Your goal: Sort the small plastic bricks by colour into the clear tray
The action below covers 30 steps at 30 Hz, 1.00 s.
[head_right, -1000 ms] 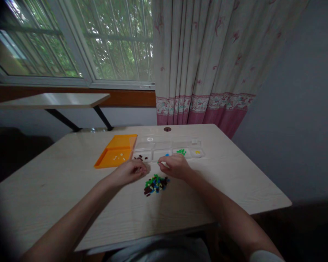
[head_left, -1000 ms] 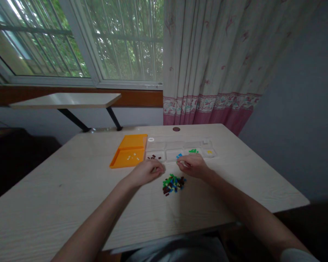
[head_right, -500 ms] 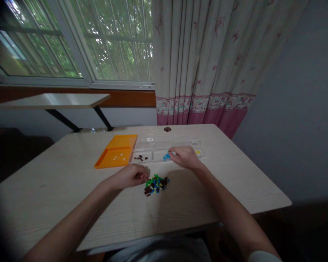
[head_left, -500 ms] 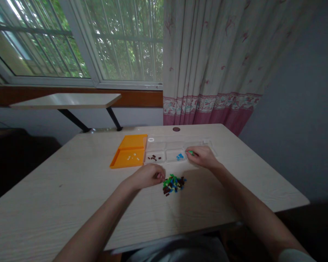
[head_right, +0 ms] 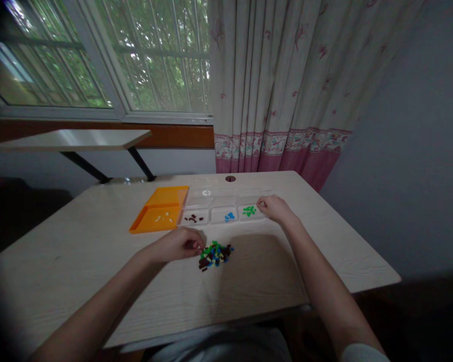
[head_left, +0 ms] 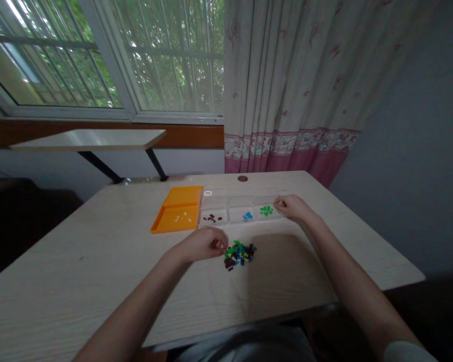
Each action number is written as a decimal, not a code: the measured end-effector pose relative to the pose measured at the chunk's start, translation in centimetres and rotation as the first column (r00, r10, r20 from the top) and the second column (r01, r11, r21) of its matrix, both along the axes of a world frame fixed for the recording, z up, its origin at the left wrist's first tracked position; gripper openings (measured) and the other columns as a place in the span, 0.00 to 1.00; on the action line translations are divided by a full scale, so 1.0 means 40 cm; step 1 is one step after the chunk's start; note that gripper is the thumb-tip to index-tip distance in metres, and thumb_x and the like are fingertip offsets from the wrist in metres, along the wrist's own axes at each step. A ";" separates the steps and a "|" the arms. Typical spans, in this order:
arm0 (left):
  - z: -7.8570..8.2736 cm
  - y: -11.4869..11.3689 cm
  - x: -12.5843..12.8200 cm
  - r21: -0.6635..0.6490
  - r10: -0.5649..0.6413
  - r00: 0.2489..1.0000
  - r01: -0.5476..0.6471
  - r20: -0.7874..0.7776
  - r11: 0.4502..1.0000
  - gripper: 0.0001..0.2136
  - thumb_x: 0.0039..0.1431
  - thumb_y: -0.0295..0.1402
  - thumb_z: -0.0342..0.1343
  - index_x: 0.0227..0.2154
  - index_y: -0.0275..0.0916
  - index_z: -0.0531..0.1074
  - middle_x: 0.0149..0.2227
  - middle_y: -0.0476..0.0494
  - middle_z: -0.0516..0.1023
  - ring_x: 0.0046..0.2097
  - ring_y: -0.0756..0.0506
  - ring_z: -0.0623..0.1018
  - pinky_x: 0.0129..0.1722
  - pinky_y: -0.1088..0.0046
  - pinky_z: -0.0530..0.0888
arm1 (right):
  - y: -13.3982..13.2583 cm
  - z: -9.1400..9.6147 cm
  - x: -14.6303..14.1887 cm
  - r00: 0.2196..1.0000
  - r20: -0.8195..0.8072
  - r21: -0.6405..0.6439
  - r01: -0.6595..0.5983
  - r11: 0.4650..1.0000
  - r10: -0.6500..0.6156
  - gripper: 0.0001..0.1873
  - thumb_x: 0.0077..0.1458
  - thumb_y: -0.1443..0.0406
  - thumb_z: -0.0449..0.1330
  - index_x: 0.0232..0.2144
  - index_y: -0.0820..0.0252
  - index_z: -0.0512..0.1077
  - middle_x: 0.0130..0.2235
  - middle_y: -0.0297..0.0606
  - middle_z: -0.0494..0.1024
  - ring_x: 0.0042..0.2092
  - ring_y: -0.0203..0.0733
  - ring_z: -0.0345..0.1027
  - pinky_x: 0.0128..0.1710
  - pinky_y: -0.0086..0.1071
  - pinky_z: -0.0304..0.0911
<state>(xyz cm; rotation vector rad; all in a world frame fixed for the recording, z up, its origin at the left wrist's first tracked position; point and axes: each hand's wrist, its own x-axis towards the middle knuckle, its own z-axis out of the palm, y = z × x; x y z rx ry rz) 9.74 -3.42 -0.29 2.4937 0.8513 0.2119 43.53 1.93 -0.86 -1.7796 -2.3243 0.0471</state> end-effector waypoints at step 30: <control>-0.034 -0.013 0.041 -0.162 0.268 0.877 -0.220 0.398 0.962 0.04 0.48 0.29 0.54 0.23 0.33 0.70 0.20 0.51 0.69 0.23 0.55 0.66 0.21 0.83 0.61 | -0.161 -0.054 -0.308 0.854 -0.085 0.313 -0.466 0.828 0.513 0.08 0.53 0.63 0.54 0.32 0.57 0.74 0.23 0.32 0.76 0.25 0.32 0.67 0.27 0.24 0.54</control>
